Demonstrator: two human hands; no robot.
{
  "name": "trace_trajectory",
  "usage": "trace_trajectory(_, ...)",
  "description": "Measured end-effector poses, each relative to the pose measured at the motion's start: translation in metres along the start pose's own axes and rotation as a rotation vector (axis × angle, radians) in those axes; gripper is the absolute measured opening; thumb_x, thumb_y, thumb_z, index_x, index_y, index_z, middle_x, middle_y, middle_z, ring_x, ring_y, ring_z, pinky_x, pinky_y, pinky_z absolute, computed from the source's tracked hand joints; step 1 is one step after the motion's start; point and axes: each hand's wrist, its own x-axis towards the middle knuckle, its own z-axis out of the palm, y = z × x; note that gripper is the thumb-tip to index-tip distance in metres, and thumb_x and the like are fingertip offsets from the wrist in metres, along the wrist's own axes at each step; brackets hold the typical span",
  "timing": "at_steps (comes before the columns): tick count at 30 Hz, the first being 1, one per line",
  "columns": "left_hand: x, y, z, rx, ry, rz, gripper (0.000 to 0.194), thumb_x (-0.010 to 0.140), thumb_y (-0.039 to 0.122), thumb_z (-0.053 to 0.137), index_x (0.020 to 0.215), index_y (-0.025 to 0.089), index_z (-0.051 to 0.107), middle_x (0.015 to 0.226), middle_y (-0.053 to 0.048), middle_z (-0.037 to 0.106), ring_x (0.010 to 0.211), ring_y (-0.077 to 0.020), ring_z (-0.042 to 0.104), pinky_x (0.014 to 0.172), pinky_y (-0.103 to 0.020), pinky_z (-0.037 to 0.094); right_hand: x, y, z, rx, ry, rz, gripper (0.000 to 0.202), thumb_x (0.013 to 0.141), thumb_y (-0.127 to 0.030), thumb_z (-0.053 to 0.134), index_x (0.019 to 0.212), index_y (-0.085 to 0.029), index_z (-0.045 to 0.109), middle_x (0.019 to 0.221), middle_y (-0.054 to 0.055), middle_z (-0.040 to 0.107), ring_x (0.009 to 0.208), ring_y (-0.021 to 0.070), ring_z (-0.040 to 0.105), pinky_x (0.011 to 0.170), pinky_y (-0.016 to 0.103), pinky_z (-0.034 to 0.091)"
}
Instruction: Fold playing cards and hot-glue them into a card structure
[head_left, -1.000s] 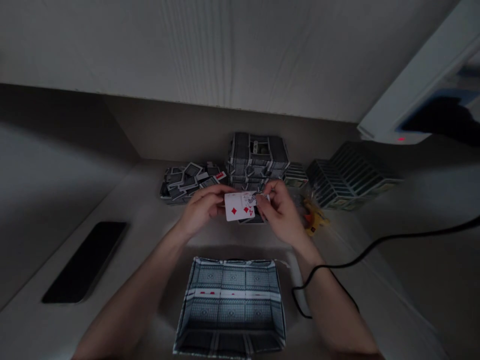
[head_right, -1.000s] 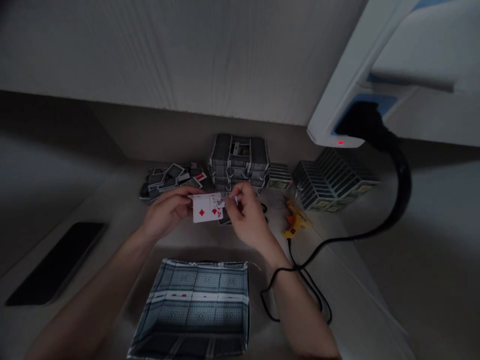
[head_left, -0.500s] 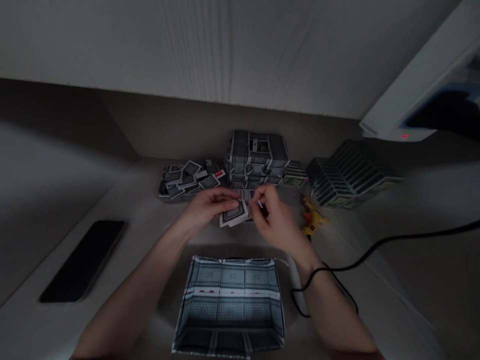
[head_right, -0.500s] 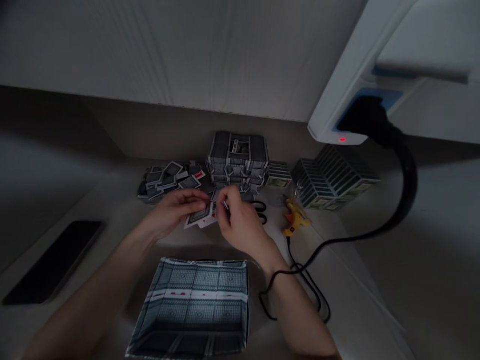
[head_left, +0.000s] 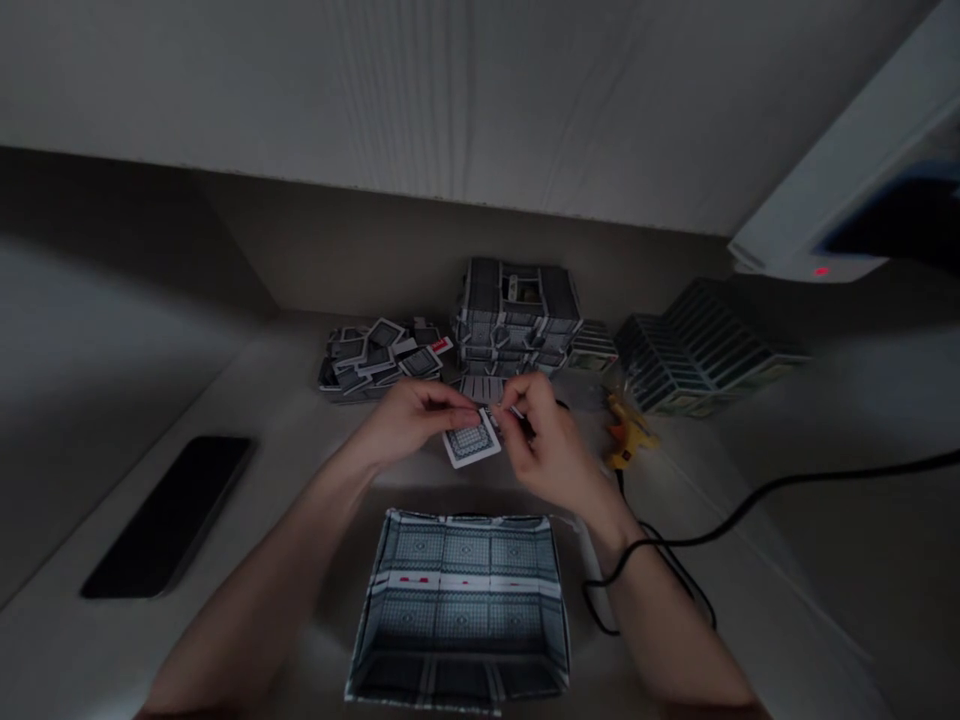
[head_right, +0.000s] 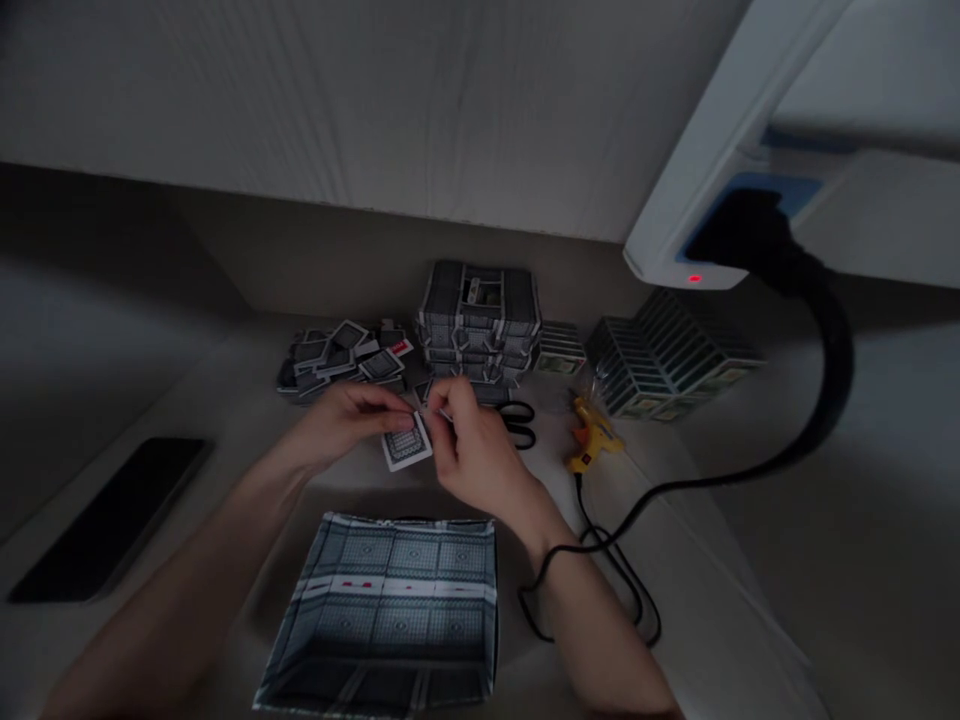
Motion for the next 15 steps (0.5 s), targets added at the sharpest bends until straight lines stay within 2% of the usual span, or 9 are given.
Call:
trace_trajectory(9, -0.008, 0.013, 0.009, 0.241, 0.015, 0.124, 0.017, 0.067, 0.030, 0.062, 0.064, 0.013, 0.062, 0.057, 0.002, 0.056, 0.055, -0.0091, 0.047, 0.053, -0.020, 0.036, -0.001, 0.000, 0.002, 0.018, 0.015, 0.001, 0.012, 0.081, -0.014, 0.041, 0.090, -0.021, 0.037, 0.075, -0.002, 0.048, 0.060, 0.0091, 0.048, 0.055, 0.019, 0.037)
trace_trajectory(15, -0.007, 0.010, 0.015, 0.147, 0.052, 0.140, 0.017, 0.067, 0.030, 0.062, 0.064, 0.014, 0.059, 0.058, 0.002, 0.055, 0.056, -0.0092, 0.047, 0.053, -0.020, 0.036, 0.002, 0.001, -0.001, 0.099, 0.016, 0.074, 0.011, 0.084, -0.021, 0.042, 0.095, -0.022, 0.039, 0.073, -0.003, 0.049, 0.060, 0.0094, 0.048, 0.056, 0.021, 0.038)
